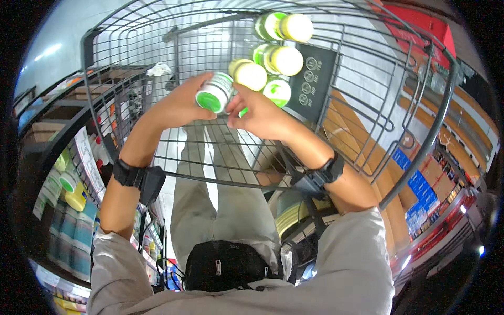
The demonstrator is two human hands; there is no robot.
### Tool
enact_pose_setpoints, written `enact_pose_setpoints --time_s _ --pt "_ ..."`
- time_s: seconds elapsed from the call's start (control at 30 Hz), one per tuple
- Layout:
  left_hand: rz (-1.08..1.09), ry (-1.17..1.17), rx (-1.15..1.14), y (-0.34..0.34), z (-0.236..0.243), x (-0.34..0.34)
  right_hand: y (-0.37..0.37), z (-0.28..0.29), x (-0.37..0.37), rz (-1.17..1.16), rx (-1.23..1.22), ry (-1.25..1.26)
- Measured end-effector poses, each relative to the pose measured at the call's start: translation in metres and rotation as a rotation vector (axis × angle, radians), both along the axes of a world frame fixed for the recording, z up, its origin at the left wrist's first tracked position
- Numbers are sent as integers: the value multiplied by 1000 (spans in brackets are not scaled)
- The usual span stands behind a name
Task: The recorder is taking jars of cosmetic product from a shopping cart and placing them onto a store shelf.
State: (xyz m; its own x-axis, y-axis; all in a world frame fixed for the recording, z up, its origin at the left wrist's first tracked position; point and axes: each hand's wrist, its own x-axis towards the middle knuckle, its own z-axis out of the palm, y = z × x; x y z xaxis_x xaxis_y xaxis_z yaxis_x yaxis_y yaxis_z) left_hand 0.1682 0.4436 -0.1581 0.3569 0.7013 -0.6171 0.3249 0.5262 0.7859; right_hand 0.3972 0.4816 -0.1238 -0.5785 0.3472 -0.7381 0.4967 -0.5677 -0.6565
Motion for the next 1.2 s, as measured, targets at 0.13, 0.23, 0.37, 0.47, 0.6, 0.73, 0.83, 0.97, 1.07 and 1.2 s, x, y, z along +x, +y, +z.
enact_pose_setpoints --time_s 0.13,0.23,0.37,0.47,0.6,0.73,0.83,0.97,1.07,1.2 --pt "372 44 273 -23 19 -34 -4 30 -67 205 761 84" --pt "574 -164 126 -33 46 -51 -13 50 -99 306 864 36" --pt "826 -315 -65 -70 61 -74 -5 71 -119 497 967 76" --pt "892 -412 -161 -96 67 -85 -15 67 -135 444 1023 219" --pt "849 -564 -335 -125 74 -99 -39 60 -153 312 968 406" --pt "789 -457 -301 -140 85 -105 -62 57 -161 71 499 298" --pt "781 -493 -260 -151 85 -112 -79 47 -171 -150 118 323" --pt "768 -284 -183 -156 98 -121 -90 46 -180 -181 8 375" --pt "885 -203 -94 -159 108 -119 -102 44 -191 -233 273 380" --pt "944 -67 129 -179 112 -129 -110 57 -217 -2 757 290"
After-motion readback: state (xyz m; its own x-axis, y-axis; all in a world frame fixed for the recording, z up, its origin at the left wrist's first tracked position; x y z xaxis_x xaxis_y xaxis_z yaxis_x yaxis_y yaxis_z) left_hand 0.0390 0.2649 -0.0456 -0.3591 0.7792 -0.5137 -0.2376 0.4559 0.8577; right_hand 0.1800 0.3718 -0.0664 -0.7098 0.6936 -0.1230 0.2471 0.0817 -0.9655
